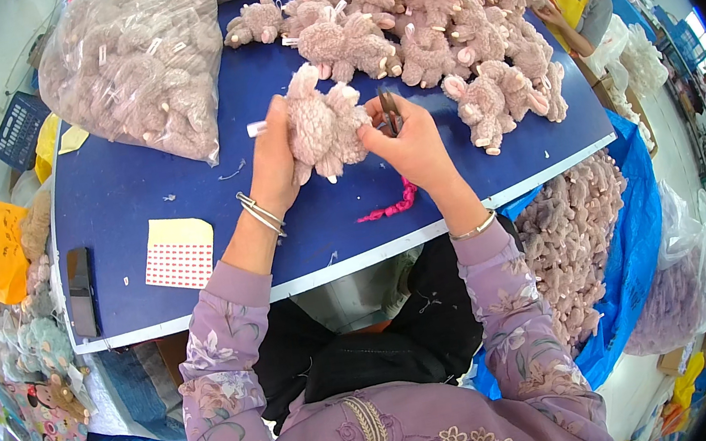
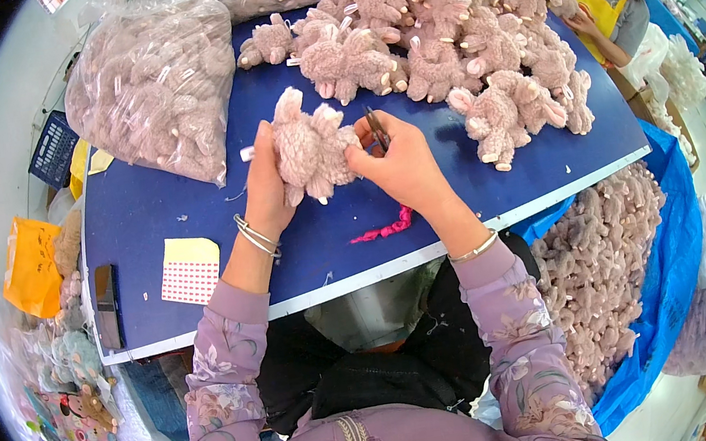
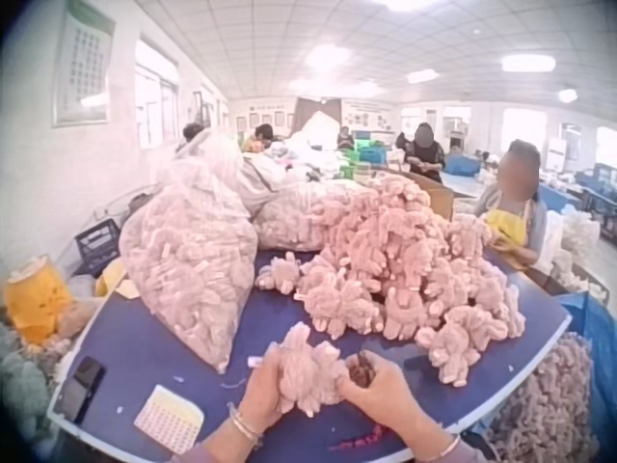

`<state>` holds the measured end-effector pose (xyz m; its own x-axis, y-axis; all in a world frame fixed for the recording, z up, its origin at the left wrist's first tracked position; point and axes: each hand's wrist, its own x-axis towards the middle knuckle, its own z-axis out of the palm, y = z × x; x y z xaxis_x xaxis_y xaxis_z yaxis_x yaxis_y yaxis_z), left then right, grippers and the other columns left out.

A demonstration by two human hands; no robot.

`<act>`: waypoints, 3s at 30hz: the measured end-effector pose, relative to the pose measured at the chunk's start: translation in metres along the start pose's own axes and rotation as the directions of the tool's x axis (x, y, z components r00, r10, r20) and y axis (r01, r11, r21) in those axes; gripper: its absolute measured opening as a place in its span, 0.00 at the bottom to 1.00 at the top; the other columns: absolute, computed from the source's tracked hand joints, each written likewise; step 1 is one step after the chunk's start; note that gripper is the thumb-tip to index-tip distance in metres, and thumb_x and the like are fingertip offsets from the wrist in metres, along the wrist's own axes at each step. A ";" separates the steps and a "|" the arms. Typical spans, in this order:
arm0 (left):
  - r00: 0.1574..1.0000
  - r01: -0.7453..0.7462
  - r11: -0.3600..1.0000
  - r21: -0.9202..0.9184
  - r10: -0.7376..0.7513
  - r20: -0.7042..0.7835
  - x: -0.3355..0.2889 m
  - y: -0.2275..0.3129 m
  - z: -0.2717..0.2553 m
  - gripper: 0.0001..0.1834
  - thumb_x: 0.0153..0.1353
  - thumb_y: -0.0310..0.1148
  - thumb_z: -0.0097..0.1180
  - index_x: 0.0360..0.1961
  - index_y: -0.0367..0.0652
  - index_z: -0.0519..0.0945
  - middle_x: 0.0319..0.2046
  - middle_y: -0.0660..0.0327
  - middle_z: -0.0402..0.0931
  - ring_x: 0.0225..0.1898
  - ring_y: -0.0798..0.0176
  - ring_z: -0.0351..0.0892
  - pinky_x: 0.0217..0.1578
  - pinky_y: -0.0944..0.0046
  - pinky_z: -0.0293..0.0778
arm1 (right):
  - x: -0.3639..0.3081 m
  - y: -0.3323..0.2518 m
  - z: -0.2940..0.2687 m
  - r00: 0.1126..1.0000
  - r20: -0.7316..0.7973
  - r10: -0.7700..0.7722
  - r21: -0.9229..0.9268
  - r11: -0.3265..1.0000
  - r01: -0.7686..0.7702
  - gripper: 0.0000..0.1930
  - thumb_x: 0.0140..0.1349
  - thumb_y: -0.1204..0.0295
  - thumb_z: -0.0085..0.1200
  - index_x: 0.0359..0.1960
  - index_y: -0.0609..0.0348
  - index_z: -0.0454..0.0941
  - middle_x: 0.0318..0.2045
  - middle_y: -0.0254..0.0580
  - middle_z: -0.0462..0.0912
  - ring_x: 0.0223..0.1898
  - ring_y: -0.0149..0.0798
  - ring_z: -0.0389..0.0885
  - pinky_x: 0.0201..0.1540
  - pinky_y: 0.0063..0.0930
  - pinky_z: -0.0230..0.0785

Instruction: The person trims excess threads and fluff from small pink stuffed toys using scissors. They handle each toy one at a time, snipping loose fibers and then placing the finished items on the table.

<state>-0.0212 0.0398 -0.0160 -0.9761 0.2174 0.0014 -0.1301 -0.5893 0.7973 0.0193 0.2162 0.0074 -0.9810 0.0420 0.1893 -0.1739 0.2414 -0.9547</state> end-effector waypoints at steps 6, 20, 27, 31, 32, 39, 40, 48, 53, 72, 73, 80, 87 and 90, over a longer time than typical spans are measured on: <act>0.981 0.137 0.977 0.166 -0.157 0.116 -0.009 -0.001 0.001 0.16 0.62 0.32 0.56 0.48 0.34 0.76 0.40 0.60 0.79 0.39 0.68 0.79 0.39 0.67 0.77 | -0.007 -0.013 0.000 0.993 0.022 -0.120 0.028 0.992 0.119 0.10 0.53 0.76 0.58 0.37 0.61 0.75 0.25 0.29 0.76 0.25 0.19 0.66 0.26 0.15 0.60; 0.963 0.185 0.929 0.320 -0.236 0.129 -0.006 0.001 -0.002 0.15 0.60 0.29 0.55 0.49 0.35 0.75 0.40 0.60 0.79 0.36 0.68 0.80 0.36 0.68 0.77 | -0.005 -0.017 -0.013 0.895 0.226 -0.386 -0.253 0.864 0.436 0.10 0.49 0.81 0.58 0.34 0.61 0.75 0.32 0.30 0.73 0.24 0.22 0.63 0.22 0.16 0.55; 0.961 0.169 0.904 0.392 -0.239 0.139 -0.009 0.000 0.002 0.15 0.59 0.31 0.56 0.46 0.37 0.78 0.38 0.64 0.79 0.35 0.72 0.78 0.35 0.69 0.75 | -0.011 -0.016 -0.014 0.896 0.317 -0.311 -0.367 0.831 0.419 0.10 0.48 0.78 0.57 0.33 0.63 0.72 0.32 0.45 0.74 0.31 0.46 0.77 0.35 0.33 0.71; 0.967 0.094 0.915 0.391 -0.178 0.184 -0.007 -0.001 0.000 0.14 0.60 0.30 0.56 0.46 0.36 0.78 0.39 0.61 0.79 0.37 0.70 0.79 0.37 0.69 0.76 | -0.014 -0.017 -0.008 0.914 0.295 -0.277 -0.394 0.837 0.380 0.11 0.47 0.77 0.57 0.32 0.62 0.71 0.31 0.45 0.74 0.31 0.47 0.76 0.34 0.35 0.70; 0.971 0.101 0.917 0.387 -0.175 0.163 -0.007 -0.002 -0.001 0.14 0.60 0.30 0.56 0.47 0.36 0.78 0.39 0.61 0.79 0.37 0.70 0.79 0.37 0.69 0.76 | -0.014 -0.016 -0.007 0.916 0.283 -0.285 -0.386 0.840 0.381 0.11 0.47 0.76 0.57 0.32 0.62 0.71 0.30 0.45 0.74 0.31 0.48 0.76 0.34 0.36 0.70; 0.983 0.122 0.879 0.462 -0.171 0.066 -0.006 -0.003 0.000 0.16 0.59 0.28 0.57 0.48 0.34 0.77 0.40 0.60 0.80 0.38 0.69 0.80 0.37 0.69 0.76 | -0.014 -0.014 -0.002 0.953 0.208 -0.219 -0.404 0.869 0.287 0.11 0.47 0.74 0.58 0.31 0.63 0.70 0.30 0.49 0.75 0.31 0.50 0.77 0.34 0.36 0.69; 0.985 0.119 0.871 0.476 -0.163 0.051 -0.006 -0.003 0.001 0.16 0.59 0.28 0.57 0.48 0.34 0.77 0.40 0.60 0.80 0.38 0.69 0.80 0.37 0.69 0.76 | -0.015 -0.014 0.001 0.960 0.181 -0.213 -0.408 0.872 0.270 0.11 0.47 0.74 0.58 0.30 0.64 0.70 0.29 0.49 0.76 0.31 0.50 0.77 0.33 0.36 0.69; 0.998 -0.012 0.867 0.499 -0.023 0.063 -0.004 0.007 0.006 0.16 0.57 0.25 0.57 0.47 0.34 0.78 0.40 0.61 0.80 0.38 0.69 0.80 0.38 0.68 0.77 | -0.015 -0.029 -0.002 0.992 0.111 -0.061 -0.416 0.904 0.102 0.12 0.45 0.72 0.57 0.25 0.65 0.68 0.18 0.49 0.75 0.21 0.47 0.75 0.27 0.35 0.67; 0.998 0.033 0.889 0.457 -0.055 0.035 -0.001 0.012 -0.006 0.17 0.55 0.26 0.56 0.47 0.34 0.77 0.38 0.61 0.80 0.35 0.71 0.79 0.34 0.69 0.76 | -0.015 -0.030 -0.002 0.992 0.118 -0.051 -0.411 0.906 0.095 0.11 0.45 0.73 0.57 0.24 0.65 0.68 0.17 0.46 0.74 0.18 0.40 0.72 0.25 0.32 0.65; 0.997 0.022 0.964 0.263 -0.003 -0.072 0.002 0.003 0.001 0.13 0.59 0.25 0.53 0.46 0.34 0.76 0.38 0.61 0.79 0.36 0.69 0.80 0.34 0.68 0.76 | -0.017 -0.020 0.016 0.995 0.091 -0.049 -0.031 0.998 0.052 0.13 0.53 0.74 0.59 0.42 0.62 0.78 0.29 0.30 0.80 0.21 0.19 0.62 0.23 0.17 0.59; 0.997 0.026 0.947 0.320 -0.001 -0.080 0.002 0.003 0.001 0.13 0.59 0.25 0.53 0.46 0.34 0.76 0.38 0.61 0.79 0.36 0.70 0.79 0.34 0.68 0.76 | -0.017 -0.018 0.016 0.995 0.098 -0.028 0.003 1.000 0.028 0.13 0.53 0.74 0.59 0.41 0.62 0.78 0.28 0.29 0.80 0.21 0.20 0.62 0.23 0.17 0.59; 0.965 -0.181 0.736 0.652 0.261 -0.026 -0.007 0.001 0.014 0.17 0.56 0.27 0.56 0.47 0.36 0.70 0.32 0.60 0.78 0.29 0.70 0.78 0.27 0.69 0.75 | -0.012 -0.008 0.018 0.989 0.146 0.009 -0.048 0.999 -0.002 0.08 0.52 0.75 0.59 0.33 0.61 0.75 0.20 0.22 0.70 0.19 0.16 0.61 0.22 0.14 0.54; 0.981 -0.118 0.746 0.655 0.190 -0.039 -0.011 0.006 0.019 0.17 0.56 0.26 0.56 0.46 0.36 0.69 0.32 0.58 0.78 0.27 0.70 0.79 0.24 0.69 0.76 | -0.014 -0.013 0.028 0.992 0.040 -0.121 -0.192 0.973 0.127 0.09 0.49 0.75 0.57 0.27 0.62 0.68 0.18 0.35 0.70 0.19 0.25 0.63 0.23 0.22 0.60; 0.963 -0.189 0.744 0.641 0.269 -0.029 -0.002 0.001 0.009 0.18 0.56 0.27 0.56 0.48 0.36 0.71 0.35 0.60 0.79 0.33 0.70 0.78 0.32 0.69 0.76 | -0.014 -0.017 0.029 0.992 0.023 -0.127 -0.252 0.959 0.129 0.10 0.47 0.75 0.56 0.26 0.64 0.68 0.19 0.44 0.71 0.19 0.33 0.67 0.25 0.29 0.65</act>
<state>-0.0182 0.0458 -0.0097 -0.9797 0.0279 0.1987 0.1993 0.0187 0.9798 0.0332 0.1831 0.0141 -0.9527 -0.0116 0.3036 -0.2715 0.4812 -0.8335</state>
